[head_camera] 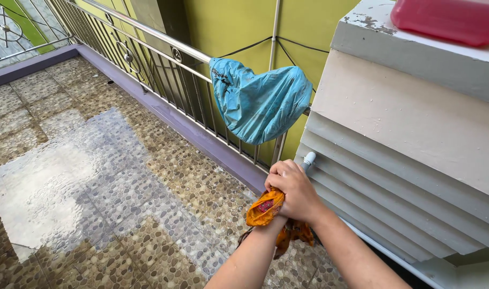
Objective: Washing a yellow patterned cloth by hand using soap and water at an outdoor tap.
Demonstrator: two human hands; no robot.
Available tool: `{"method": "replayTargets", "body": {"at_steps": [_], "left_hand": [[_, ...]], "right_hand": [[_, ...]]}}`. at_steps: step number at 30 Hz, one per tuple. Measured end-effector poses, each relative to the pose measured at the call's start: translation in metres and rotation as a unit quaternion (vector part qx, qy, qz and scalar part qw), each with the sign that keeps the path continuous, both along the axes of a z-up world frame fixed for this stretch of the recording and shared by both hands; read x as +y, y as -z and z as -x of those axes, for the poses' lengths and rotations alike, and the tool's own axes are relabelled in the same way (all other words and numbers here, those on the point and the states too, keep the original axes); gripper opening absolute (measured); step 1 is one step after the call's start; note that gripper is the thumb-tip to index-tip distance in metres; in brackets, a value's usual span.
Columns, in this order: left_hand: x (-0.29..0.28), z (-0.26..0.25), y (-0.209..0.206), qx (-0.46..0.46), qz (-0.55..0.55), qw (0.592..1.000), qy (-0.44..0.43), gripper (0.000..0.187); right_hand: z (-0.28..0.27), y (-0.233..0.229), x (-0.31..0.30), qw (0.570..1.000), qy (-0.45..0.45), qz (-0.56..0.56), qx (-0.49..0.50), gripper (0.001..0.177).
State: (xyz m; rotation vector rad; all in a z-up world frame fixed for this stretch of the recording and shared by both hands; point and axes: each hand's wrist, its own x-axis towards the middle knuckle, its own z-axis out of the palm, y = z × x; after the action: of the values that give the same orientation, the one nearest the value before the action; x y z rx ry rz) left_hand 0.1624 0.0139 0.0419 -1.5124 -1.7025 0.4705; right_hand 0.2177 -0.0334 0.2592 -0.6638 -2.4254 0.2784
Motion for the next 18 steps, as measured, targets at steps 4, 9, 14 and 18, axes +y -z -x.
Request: {"method": "replayTargets", "body": {"at_steps": [4,9,14,18], "left_hand": [[0.024,-0.016,0.089,0.734,0.025,0.674,-0.077,0.032],[0.016,-0.017,0.09,0.904,0.092,0.413,-0.06,0.033],[-0.003,0.021,-0.006,0.83,0.026,-0.502,-0.241,0.038],[-0.029,0.031,-0.104,0.82,0.008,-0.449,-0.354,0.032]], "right_hand": [[0.005,0.028,0.009,0.995,0.081,0.016,0.047,0.022],[0.001,0.06,0.019,0.982,0.17,0.064,0.049,0.022],[-0.029,0.037,0.007,0.98,0.113,0.159,0.024,0.036],[-0.059,0.077,0.015,0.989,0.02,0.116,0.086,0.143]]}}
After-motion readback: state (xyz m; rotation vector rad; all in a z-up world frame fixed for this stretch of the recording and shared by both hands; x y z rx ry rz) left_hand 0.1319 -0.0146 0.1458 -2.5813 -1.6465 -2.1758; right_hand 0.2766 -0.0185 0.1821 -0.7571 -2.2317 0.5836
